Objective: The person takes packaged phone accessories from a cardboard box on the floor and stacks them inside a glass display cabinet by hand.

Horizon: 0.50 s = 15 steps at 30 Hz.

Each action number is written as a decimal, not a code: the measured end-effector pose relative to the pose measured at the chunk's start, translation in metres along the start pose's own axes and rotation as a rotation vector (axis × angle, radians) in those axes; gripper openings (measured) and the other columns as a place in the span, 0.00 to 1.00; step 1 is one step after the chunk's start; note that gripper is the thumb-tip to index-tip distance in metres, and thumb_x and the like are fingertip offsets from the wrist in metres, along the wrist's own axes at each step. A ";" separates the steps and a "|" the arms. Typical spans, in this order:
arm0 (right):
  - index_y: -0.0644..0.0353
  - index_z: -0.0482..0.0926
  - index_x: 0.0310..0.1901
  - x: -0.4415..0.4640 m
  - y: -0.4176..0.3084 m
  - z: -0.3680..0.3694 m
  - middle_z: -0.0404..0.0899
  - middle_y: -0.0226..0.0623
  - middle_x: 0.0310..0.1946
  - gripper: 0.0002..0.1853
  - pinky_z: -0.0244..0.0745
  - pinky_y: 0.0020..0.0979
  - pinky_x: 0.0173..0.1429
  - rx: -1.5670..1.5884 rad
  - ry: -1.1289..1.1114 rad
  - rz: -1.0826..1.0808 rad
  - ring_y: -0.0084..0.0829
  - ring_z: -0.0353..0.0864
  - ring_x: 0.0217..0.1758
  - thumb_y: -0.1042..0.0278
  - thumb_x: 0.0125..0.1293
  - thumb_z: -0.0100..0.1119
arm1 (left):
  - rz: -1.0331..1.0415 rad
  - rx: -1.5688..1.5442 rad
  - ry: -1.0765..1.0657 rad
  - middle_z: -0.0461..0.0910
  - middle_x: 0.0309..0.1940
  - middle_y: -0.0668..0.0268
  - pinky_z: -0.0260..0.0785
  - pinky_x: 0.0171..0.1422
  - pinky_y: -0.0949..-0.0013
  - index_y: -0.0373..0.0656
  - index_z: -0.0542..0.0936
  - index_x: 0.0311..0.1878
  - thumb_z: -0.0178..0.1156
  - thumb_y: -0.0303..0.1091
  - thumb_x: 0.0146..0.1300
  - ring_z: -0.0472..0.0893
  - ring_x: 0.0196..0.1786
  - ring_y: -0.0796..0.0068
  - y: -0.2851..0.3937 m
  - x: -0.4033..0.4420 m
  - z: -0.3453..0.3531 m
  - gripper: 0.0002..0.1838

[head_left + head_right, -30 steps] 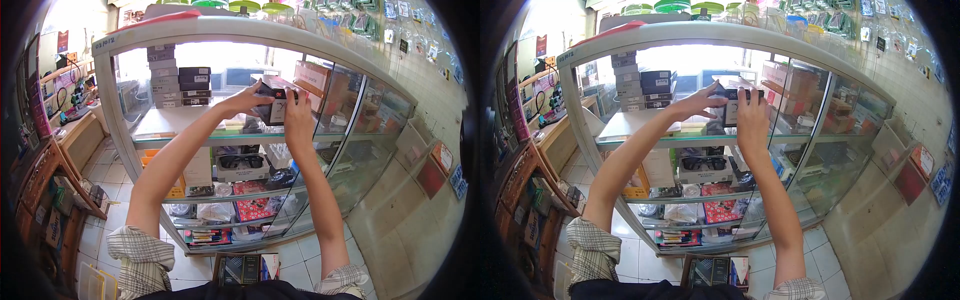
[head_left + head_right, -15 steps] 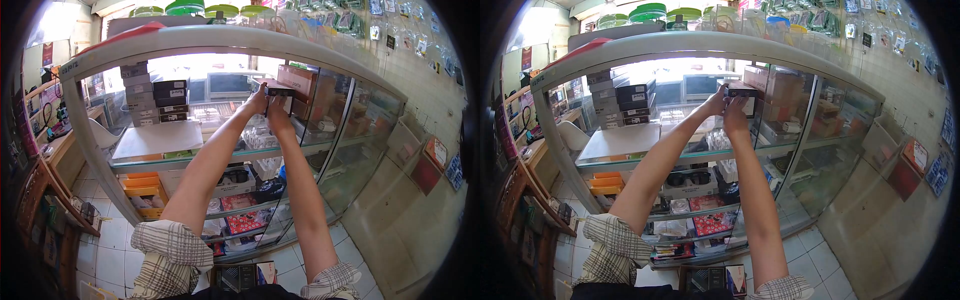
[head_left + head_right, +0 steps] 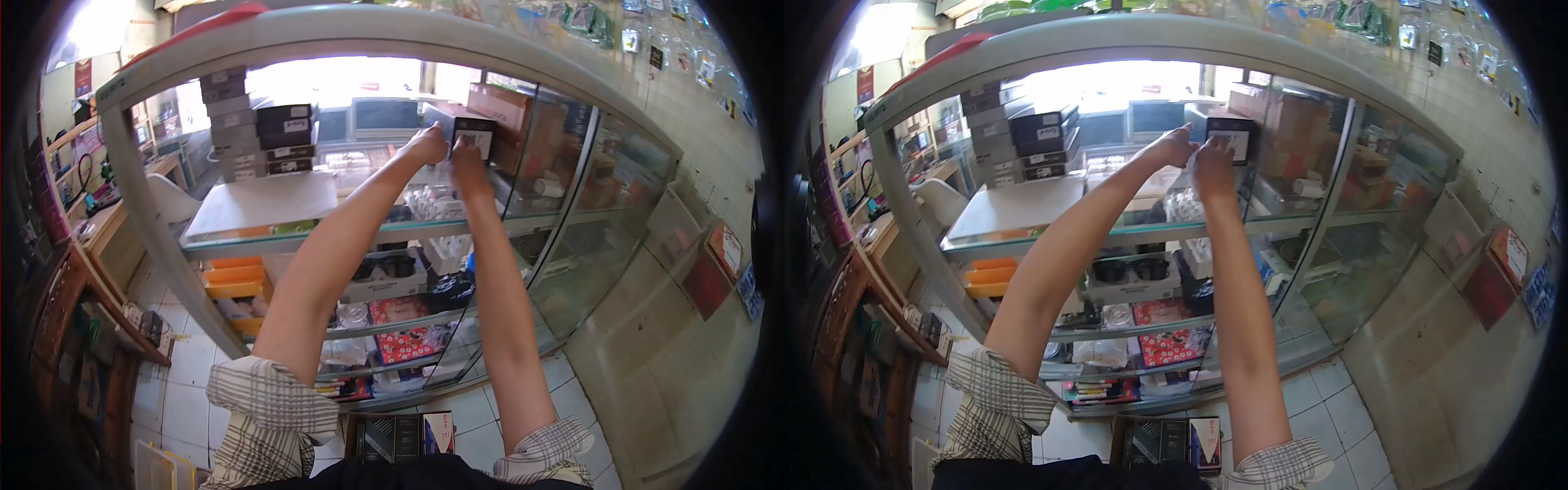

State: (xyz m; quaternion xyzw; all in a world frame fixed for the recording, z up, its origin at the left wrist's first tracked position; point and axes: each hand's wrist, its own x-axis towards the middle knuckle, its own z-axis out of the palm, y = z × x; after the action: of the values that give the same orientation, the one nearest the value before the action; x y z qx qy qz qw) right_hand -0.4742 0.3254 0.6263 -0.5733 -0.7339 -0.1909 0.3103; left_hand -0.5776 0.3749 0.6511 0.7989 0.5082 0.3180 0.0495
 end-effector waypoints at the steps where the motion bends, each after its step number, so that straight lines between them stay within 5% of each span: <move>1: 0.75 0.67 0.51 -0.005 0.000 0.000 0.66 0.56 0.53 0.21 0.63 0.46 0.58 0.100 0.173 -0.043 0.49 0.64 0.59 0.74 0.56 0.49 | 0.107 0.210 -0.015 0.68 0.53 0.43 0.68 0.53 0.61 0.36 0.57 0.63 0.50 0.35 0.62 0.76 0.47 0.51 0.008 -0.014 -0.014 0.28; 2: 0.75 0.67 0.50 -0.011 -0.003 -0.002 0.67 0.56 0.51 0.20 0.64 0.43 0.58 0.202 0.343 -0.082 0.47 0.66 0.57 0.76 0.55 0.49 | 0.024 0.159 -0.058 0.68 0.54 0.46 0.62 0.59 0.64 0.36 0.61 0.61 0.49 0.34 0.61 0.70 0.56 0.52 0.028 -0.043 -0.034 0.25; 4: 0.74 0.67 0.51 -0.044 -0.027 -0.042 0.69 0.55 0.50 0.20 0.65 0.37 0.57 0.403 0.303 -0.092 0.47 0.67 0.56 0.77 0.55 0.48 | 0.027 -0.007 0.041 0.68 0.55 0.49 0.63 0.58 0.63 0.37 0.64 0.59 0.49 0.35 0.61 0.70 0.55 0.52 0.047 -0.098 -0.056 0.23; 8: 0.65 0.71 0.47 -0.144 -0.072 -0.070 0.73 0.48 0.45 0.17 0.67 0.39 0.50 0.554 0.557 -0.238 0.47 0.73 0.46 0.80 0.54 0.49 | 0.292 -0.388 0.629 0.75 0.46 0.56 0.69 0.47 0.65 0.39 0.70 0.54 0.47 0.27 0.62 0.77 0.47 0.63 0.053 -0.232 -0.040 0.17; 10: 0.64 0.73 0.43 -0.199 -0.074 -0.046 0.74 0.44 0.40 0.15 0.68 0.38 0.48 0.595 0.636 -0.313 0.44 0.74 0.43 0.84 0.51 0.50 | 0.288 -0.540 0.760 0.76 0.36 0.62 0.69 0.40 0.72 0.38 0.73 0.49 0.47 0.24 0.62 0.76 0.40 0.73 0.046 -0.289 -0.008 0.13; 15: 0.64 0.74 0.40 -0.354 -0.025 0.049 0.74 0.42 0.37 0.14 0.67 0.35 0.49 0.575 0.393 -0.095 0.41 0.72 0.43 0.85 0.50 0.50 | 0.084 -0.575 0.573 0.73 0.30 0.67 0.64 0.36 0.77 0.38 0.75 0.43 0.48 0.25 0.63 0.73 0.34 0.80 -0.016 -0.410 0.149 0.08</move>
State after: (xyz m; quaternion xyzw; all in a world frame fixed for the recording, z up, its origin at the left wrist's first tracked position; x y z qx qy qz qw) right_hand -0.4563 0.0942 0.3539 -0.3798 -0.7098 -0.0975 0.5852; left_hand -0.6220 0.0734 0.3389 0.6515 0.3586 0.6588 0.1142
